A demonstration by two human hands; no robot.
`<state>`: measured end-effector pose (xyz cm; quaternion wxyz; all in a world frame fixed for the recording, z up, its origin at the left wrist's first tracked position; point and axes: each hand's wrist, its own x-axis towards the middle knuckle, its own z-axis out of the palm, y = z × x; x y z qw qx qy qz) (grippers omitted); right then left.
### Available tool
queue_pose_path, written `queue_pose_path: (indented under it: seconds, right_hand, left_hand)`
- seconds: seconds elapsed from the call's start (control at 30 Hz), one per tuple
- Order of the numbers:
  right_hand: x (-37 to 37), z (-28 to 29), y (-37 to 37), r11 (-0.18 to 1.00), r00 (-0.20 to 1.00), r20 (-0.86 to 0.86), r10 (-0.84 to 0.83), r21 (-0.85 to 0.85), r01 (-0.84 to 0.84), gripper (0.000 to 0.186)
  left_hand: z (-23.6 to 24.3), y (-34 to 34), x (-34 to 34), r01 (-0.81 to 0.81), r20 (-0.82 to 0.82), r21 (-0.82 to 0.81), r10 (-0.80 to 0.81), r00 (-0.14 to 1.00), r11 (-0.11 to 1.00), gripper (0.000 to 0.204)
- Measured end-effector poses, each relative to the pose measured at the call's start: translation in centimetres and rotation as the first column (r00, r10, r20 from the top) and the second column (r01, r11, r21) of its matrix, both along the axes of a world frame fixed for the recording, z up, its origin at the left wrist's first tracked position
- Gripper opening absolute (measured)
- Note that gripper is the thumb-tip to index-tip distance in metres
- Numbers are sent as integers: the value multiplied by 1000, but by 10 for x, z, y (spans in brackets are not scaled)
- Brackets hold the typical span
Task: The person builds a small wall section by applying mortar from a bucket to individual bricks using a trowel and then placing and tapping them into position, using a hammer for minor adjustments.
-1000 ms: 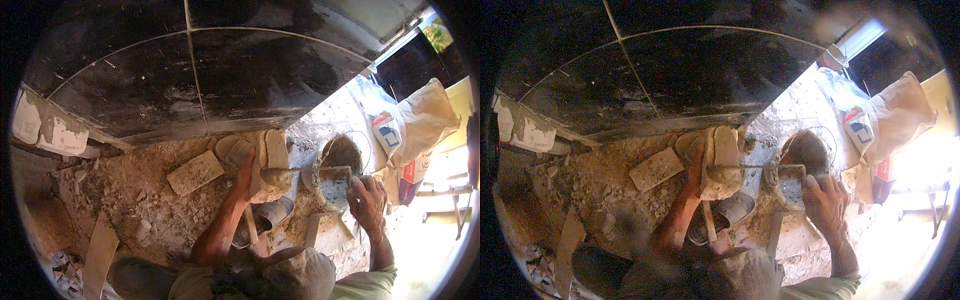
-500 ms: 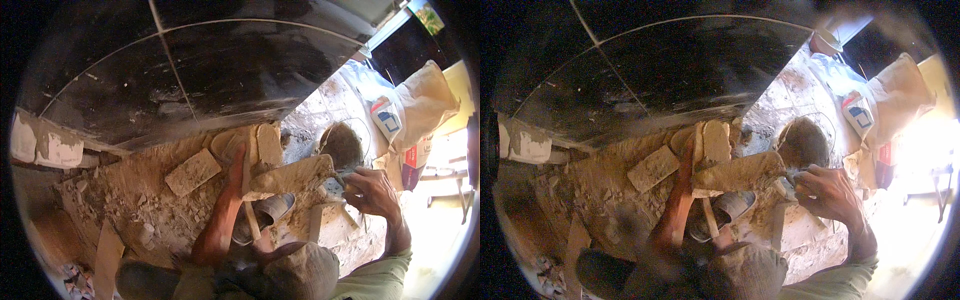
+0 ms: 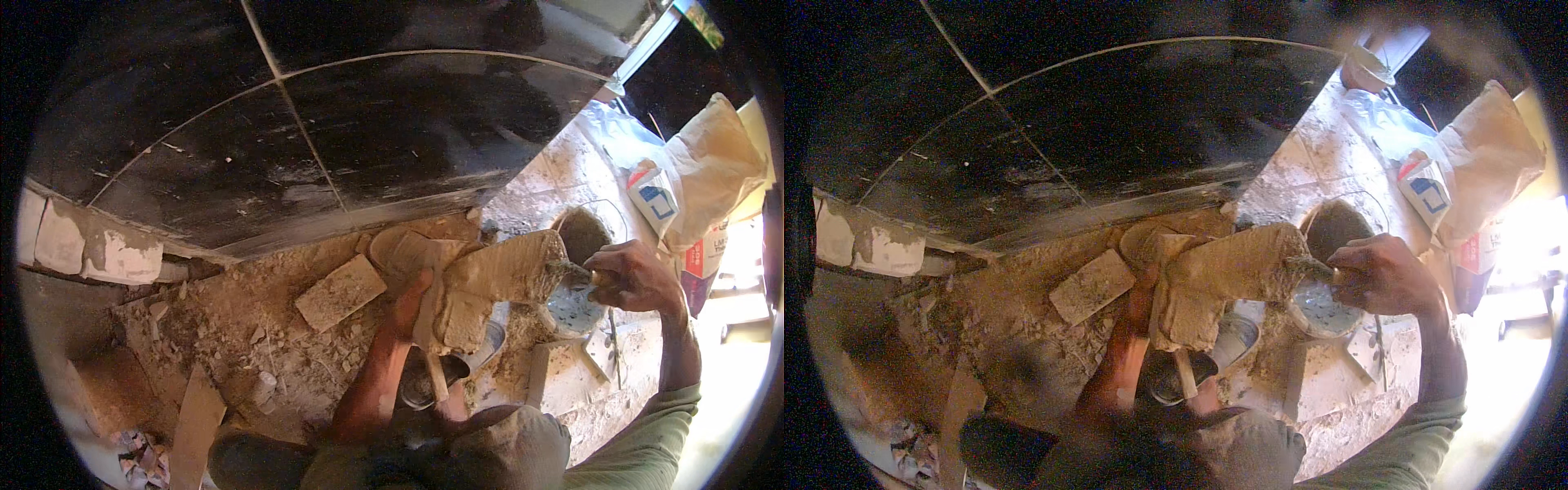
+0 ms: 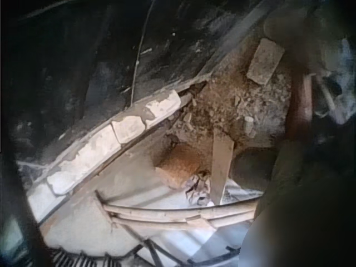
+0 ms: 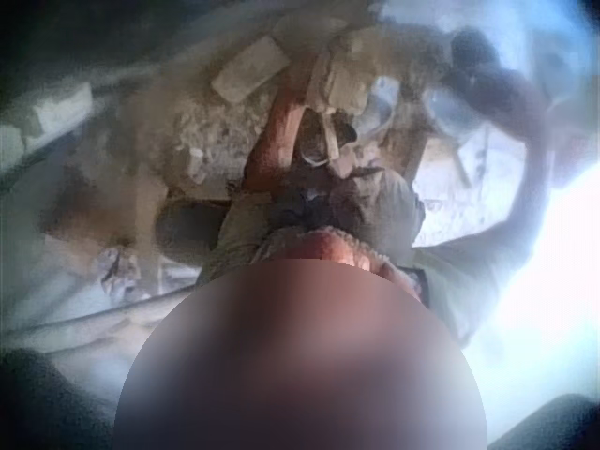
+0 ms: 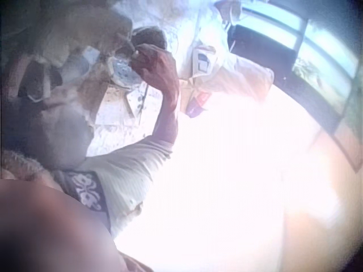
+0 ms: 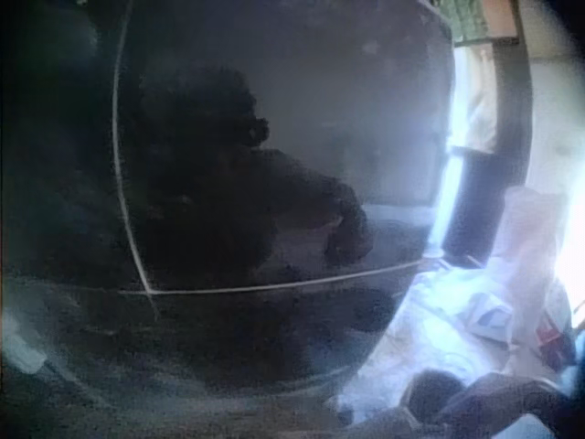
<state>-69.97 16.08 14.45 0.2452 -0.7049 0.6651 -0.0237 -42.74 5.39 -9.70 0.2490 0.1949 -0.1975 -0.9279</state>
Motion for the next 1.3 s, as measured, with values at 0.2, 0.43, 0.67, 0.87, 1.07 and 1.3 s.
queue_pose_path:
  seconds: [0.2,0.43,0.67,0.87,1.07,1.3]
  right_hand:
    - [-17,-6,-15,988,998,60,-33,152,24,31]
    - [-45,-22,-5,935,928,177,-329,199,293,31]
    - [-34,-11,7,858,865,108,-490,237,456,26]
    - [-57,-29,79,697,708,28,-706,205,687,21]
    - [-70,-38,101,856,747,-505,-432,30,516,26]
    - [-63,-96,83,879,616,-726,-307,32,477,7]
  left_hand:
    - [-50,7,2,265,-274,138,-221,936,954,63]
    - [-54,10,3,195,-210,141,-163,964,971,64]
    - [-25,8,1,94,-288,190,-36,957,977,76]
    - [-70,-8,2,50,-222,231,2,975,972,76]
    - [-2,-1,-5,-35,93,282,9,996,959,84]
    - [-39,-12,4,133,-502,211,-9,865,968,73]
